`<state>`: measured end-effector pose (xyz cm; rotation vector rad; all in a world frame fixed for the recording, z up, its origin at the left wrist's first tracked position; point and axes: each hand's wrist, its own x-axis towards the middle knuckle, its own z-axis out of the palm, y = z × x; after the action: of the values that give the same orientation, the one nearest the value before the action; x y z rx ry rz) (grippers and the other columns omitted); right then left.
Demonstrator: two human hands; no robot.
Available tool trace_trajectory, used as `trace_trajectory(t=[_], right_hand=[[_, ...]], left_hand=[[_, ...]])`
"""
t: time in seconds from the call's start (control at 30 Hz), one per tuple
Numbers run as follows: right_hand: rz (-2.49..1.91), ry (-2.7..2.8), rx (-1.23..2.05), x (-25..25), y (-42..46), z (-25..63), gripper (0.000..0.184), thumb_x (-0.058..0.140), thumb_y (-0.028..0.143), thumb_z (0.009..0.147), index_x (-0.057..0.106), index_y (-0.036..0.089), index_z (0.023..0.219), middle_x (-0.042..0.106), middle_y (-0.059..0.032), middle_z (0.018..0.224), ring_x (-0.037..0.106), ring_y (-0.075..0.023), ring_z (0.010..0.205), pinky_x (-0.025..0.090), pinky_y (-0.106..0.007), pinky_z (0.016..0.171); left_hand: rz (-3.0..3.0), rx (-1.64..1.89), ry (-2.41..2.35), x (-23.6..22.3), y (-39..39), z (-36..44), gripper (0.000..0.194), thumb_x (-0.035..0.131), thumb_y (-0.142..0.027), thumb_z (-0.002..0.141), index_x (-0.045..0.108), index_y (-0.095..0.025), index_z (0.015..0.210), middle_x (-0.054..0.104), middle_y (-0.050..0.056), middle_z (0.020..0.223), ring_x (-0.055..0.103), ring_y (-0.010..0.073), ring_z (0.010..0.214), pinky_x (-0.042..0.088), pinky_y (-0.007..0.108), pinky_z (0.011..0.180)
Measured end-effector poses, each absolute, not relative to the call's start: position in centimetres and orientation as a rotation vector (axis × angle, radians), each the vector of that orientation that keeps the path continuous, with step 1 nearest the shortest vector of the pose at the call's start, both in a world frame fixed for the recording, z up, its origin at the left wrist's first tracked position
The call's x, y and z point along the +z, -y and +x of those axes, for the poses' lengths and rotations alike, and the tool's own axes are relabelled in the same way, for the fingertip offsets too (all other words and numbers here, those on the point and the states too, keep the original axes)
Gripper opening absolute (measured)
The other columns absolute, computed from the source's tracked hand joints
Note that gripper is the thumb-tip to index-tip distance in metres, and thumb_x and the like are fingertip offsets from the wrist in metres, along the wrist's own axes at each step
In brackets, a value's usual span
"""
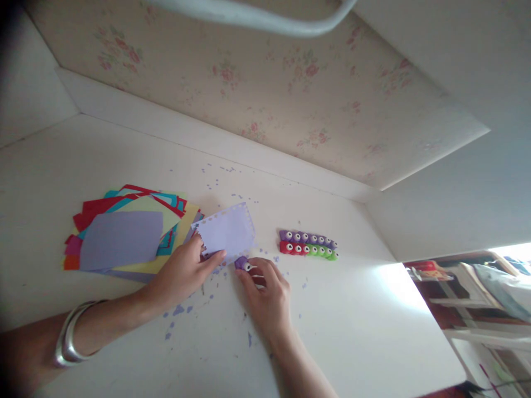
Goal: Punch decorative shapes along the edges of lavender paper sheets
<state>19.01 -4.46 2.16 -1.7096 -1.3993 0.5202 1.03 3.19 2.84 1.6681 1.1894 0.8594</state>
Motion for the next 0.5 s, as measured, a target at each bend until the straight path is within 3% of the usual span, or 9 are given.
trace_trajectory(t=[0.5], right_hand=[[-1.719, 1.397, 0.529, 2.11, 4.53, 19.09, 0.021, 0.073, 0.037, 0.084, 0.070, 0.022, 0.098, 0.072, -0.0041, 0.089, 0.071, -0.0146, 0.063, 0.060, -0.023, 0.051]], left_hand=[[1.655, 0.859, -1.191, 2.91, -3.19, 1.01, 0.027, 0.058, -0.034, 0.090, 0.057, -0.018, 0.113, 0.073, 0.006, 0.094, 0.071, 0.0242, 0.089, 0.053, 0.033, 0.076]])
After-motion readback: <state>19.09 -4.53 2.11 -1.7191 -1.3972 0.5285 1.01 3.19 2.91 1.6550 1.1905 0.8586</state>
